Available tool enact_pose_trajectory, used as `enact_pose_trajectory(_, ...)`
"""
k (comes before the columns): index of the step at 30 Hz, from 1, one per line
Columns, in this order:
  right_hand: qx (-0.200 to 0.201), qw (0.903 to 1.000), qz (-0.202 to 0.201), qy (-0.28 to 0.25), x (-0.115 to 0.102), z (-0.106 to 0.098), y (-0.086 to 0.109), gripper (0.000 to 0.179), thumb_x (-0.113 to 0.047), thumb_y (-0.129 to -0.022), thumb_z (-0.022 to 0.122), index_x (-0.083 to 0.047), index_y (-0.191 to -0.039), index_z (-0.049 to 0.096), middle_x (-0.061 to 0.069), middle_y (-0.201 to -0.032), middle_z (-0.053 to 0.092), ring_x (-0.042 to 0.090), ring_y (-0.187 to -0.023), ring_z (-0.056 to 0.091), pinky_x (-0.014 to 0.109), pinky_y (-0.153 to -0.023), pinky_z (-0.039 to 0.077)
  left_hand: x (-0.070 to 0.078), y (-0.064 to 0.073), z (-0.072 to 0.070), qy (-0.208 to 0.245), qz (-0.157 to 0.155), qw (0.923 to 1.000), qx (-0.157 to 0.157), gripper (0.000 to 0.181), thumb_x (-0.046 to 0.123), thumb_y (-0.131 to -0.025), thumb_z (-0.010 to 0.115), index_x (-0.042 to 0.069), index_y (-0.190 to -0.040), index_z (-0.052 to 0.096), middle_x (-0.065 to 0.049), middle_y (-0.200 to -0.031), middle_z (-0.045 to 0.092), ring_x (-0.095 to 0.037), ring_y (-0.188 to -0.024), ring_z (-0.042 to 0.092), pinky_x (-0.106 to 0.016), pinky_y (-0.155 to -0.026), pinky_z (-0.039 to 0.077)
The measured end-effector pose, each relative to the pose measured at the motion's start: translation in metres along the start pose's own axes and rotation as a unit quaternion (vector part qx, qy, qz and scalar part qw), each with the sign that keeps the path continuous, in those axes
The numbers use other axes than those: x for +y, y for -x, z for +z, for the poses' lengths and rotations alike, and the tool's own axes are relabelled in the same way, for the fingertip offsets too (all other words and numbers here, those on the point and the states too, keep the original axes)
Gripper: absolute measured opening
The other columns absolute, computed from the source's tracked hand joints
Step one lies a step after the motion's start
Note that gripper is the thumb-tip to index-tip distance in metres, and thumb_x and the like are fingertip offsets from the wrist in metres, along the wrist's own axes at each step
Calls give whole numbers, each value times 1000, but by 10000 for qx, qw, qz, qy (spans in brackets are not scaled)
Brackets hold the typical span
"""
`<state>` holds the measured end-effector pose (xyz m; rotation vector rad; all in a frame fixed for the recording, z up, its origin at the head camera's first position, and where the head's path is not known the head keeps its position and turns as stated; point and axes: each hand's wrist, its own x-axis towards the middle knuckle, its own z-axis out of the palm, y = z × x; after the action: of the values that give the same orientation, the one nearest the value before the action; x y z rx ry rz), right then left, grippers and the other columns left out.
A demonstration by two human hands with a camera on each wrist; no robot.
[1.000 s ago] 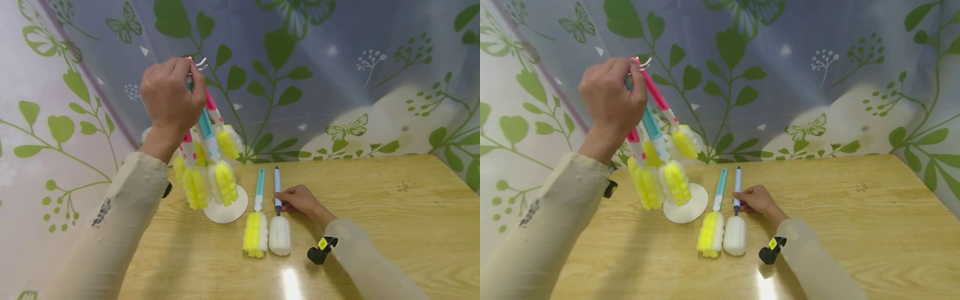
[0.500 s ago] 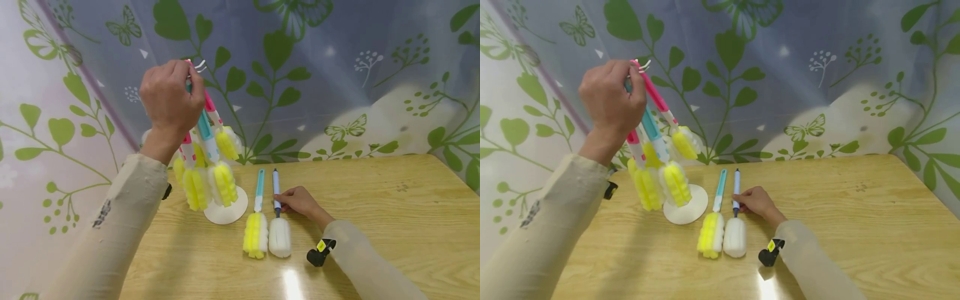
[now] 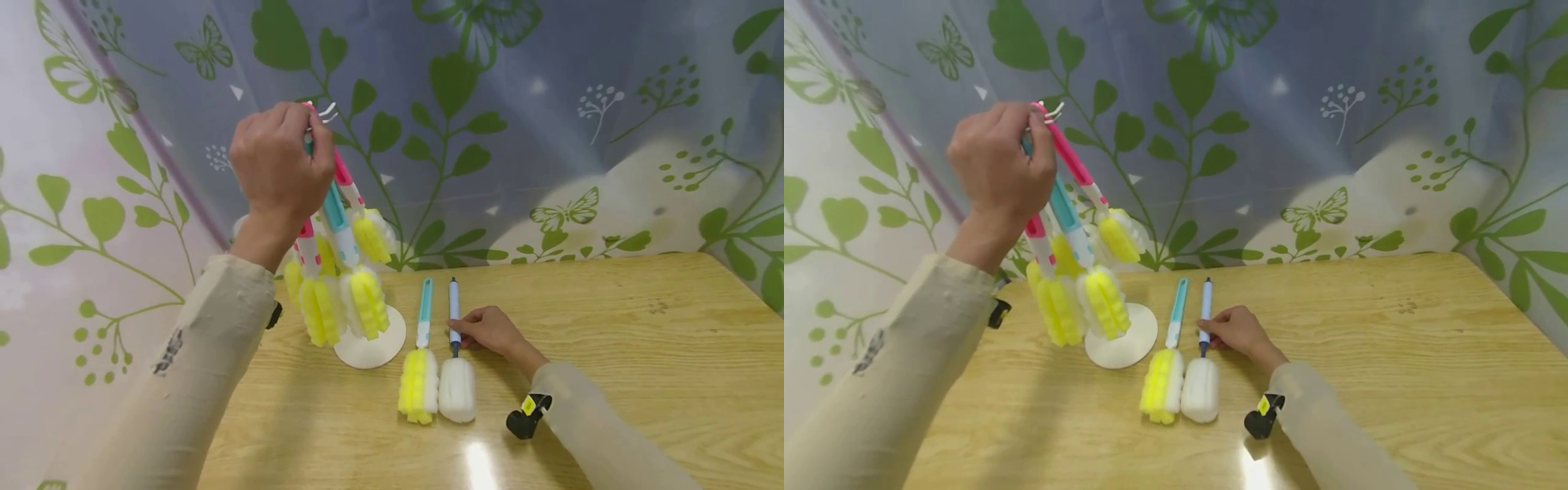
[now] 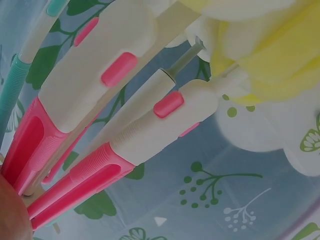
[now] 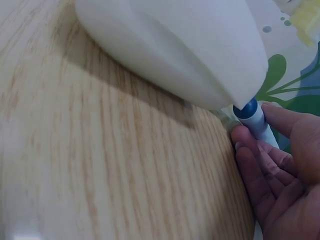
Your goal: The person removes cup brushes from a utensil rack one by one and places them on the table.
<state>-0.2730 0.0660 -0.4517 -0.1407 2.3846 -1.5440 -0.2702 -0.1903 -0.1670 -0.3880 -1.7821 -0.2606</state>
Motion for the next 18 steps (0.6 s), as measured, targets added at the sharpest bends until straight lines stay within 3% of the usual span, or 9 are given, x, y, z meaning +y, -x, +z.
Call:
enact_pose_trajectory(13,135,9980,131,-606,8,-2,-1,40,-31,-92,63,8,-104,61,11,-80,69,18,-70,68,30,-64,55,-1,2,-2,80,-55,10000,-13,35,17,-91,43,-1,-66,59,-13,-65,60,-32,-58,54,-46,-69,47)
enact_pose_trajectory(18,199,9928,78,-1175,11,-4,0,43,-32,-94,59,9,-102,60,13,-81,68,16,-67,67,28,-62,55,-2,2,-2,180,-3,9998,-37,35,18,-91,42,-1,-67,60,-12,-66,60,-31,-57,52,-47,-67,46)
